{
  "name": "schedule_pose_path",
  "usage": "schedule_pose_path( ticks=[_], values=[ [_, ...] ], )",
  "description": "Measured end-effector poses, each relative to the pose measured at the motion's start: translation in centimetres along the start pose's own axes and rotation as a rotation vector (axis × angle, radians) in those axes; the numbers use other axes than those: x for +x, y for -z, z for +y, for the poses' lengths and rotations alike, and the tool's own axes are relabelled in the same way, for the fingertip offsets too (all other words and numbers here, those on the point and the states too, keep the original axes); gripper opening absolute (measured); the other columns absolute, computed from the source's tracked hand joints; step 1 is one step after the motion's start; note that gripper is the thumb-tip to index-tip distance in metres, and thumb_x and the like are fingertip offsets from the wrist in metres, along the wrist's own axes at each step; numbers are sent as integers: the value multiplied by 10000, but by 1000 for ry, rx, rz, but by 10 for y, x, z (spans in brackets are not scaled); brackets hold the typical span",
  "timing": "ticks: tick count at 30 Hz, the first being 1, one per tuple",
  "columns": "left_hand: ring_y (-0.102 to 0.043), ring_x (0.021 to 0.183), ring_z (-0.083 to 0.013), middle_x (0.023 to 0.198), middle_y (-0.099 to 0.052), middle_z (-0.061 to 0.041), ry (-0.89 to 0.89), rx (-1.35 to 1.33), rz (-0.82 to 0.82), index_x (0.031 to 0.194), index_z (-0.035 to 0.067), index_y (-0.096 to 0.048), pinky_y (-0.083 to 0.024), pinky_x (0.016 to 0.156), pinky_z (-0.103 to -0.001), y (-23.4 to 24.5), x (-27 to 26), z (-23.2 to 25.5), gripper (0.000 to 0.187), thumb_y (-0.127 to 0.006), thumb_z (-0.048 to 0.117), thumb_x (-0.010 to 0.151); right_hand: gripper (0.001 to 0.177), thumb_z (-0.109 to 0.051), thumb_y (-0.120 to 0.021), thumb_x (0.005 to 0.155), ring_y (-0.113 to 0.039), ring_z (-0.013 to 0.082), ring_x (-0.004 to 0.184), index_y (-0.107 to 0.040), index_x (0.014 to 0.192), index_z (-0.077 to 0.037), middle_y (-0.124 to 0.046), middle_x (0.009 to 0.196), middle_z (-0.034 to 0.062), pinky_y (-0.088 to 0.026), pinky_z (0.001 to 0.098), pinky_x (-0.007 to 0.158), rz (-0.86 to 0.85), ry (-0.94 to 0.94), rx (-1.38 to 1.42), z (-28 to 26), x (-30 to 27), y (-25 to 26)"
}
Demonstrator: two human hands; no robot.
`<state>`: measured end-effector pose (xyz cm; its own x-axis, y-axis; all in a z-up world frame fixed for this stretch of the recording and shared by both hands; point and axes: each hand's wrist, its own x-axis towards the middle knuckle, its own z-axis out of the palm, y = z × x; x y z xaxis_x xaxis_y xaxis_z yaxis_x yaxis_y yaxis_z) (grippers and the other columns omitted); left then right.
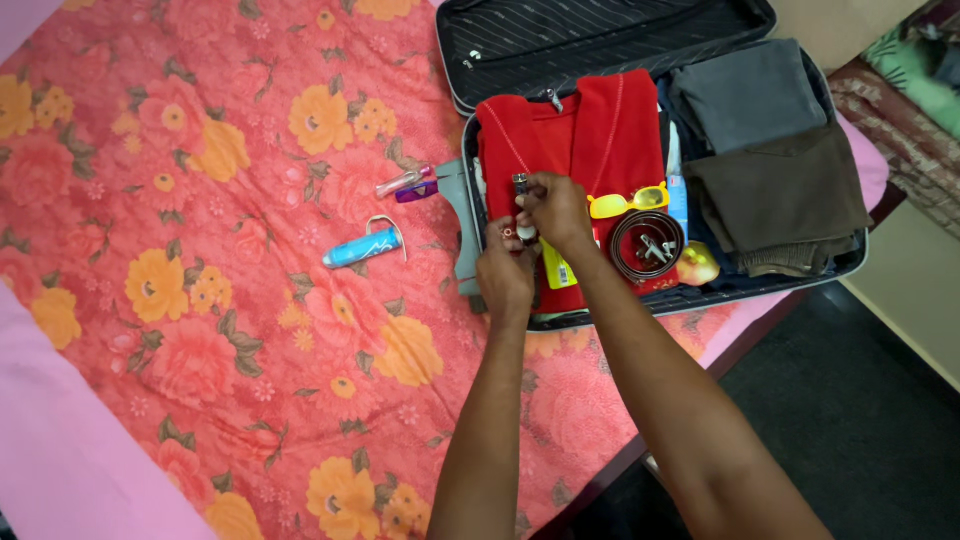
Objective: The person packs a suitcase by placing a belt, sunglasses, a watch, a toothbrush, a hairbrush, and several toiletries into the open suitcase. The person then closes and zips the suitcase.
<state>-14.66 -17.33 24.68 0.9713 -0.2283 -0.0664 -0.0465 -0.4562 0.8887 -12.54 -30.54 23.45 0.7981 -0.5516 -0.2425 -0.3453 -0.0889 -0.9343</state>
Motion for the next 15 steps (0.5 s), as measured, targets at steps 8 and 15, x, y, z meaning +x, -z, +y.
schedule_pose_path(
  ticks=[8,15],
  values=[
    [-675,1073,-356,1242,-613,-151,-176,256,-9,1440,117,-558,-565,885,-442,2,-3,-2,592,-698,20,872,522,117,-561,909,-697,271,950,-586,1421,19,-622,1240,201,-588,354,848,79,332,-227,-3,-22,0],
    [-327,1454,-274,1632,-312,12,-403,729,-172,1487,148,-516,-314,1115,-576,-4,2,-24,534,-486,266,967,468,-151,-556,979,-430,303,1474,-553,1425,-11,-415,1610,121,-254,608,1202,114,654,-938,0,-55,-4]
  ],
)
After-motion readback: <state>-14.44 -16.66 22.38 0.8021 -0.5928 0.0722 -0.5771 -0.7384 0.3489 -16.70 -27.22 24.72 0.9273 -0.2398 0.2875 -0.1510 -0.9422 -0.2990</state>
